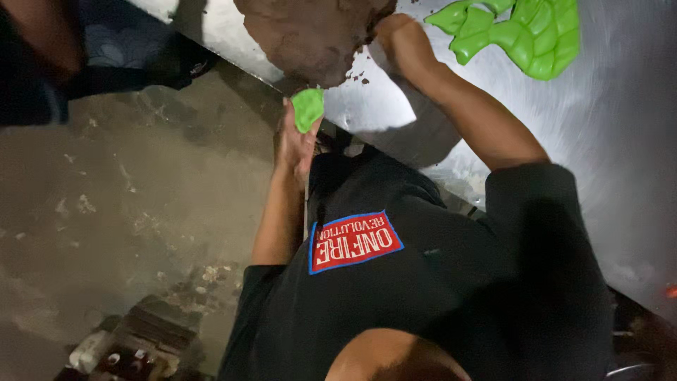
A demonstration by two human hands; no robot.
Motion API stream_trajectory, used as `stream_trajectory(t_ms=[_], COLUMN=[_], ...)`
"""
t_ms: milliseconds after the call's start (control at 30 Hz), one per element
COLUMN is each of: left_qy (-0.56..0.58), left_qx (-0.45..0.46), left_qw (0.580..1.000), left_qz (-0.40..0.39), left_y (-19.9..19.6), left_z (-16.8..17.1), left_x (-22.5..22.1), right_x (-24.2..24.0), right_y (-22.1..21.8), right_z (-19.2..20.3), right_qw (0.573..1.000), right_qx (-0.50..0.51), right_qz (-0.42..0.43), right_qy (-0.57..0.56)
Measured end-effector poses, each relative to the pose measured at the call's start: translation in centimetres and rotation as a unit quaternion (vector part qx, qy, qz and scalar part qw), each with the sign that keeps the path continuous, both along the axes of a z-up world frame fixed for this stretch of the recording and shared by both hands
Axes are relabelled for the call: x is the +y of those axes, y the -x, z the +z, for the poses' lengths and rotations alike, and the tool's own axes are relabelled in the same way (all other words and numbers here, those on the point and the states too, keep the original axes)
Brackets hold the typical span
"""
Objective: The person molds and shapes green dough into small round pieces by hand on a metal surface next to a larger mass of brown dough.
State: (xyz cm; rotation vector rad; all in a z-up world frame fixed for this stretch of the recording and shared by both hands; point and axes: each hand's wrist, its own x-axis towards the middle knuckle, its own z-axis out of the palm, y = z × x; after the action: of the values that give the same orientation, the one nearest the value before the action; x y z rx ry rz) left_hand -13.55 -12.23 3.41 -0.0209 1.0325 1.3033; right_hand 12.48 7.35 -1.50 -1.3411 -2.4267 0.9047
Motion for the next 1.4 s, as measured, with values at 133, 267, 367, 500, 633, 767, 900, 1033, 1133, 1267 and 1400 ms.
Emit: stream_trajectory(t_ms=[133,267,367,500,633,767,900,1033,1133,1267,1400], left_qy=[-0.082,-0.082,-0.151,-0.188,-0.165,-0.161,-0.140,-0.107,-0.100,-0.279,-0.332], left_qx=[-0.014,0.027,0.011,0.088,-0.058,-0.066,-0.077,-0.155,0.026,0.215,0.277], left_qw=[0.996,0.993,0.985,0.975,0.983,0.985,0.986,0.974,0.951,0.885,0.887], left_qz=[-0.023,-0.080,-0.084,-0.078,-0.050,-0.014,0.040,-0.128,-0.292,-0.303,-0.161], left_y=[-0.4,-2.4,-4.0,-6.0,-5.5,-7.4,-8.5,-6.0,-4.5,-4.4,-6.7], left_z=[0.2,3.1,5.7,7.0,6.9,6.4,6.9,8.7,10.0,13.5,16.3], left_x=[0.7,2.1,2.7,3.0,3.6,4.4,6.5,7.3,7.4,4.9,2.2], right_x=[-3.4,-11.5,-14.3,-14.8,-12.0,-7.7,-8.7,-7.6,-7.0,-9.9,-12.2], right_y=[0.3,4.2,6.8,7.5,4.0,2.1,3.5,2.6,0.6,-1.1,0.7], right_z=[7.1,13.7,15.9,16.2,15.8,14.6,16.0,18.0,19.6,22.8,23.1], right_qw=[0.904,0.840,0.947,0.950,0.907,0.942,0.958,0.952,0.934,0.949,0.915], right_qx=[0.182,0.363,0.272,0.257,0.391,0.301,0.255,0.173,0.181,0.244,0.398], right_qz=[-0.211,-0.220,-0.130,-0.115,-0.158,-0.131,-0.034,0.084,0.166,0.063,-0.069], right_qy=[0.323,0.338,-0.106,-0.133,-0.005,0.076,-0.126,-0.238,-0.260,-0.189,0.019])
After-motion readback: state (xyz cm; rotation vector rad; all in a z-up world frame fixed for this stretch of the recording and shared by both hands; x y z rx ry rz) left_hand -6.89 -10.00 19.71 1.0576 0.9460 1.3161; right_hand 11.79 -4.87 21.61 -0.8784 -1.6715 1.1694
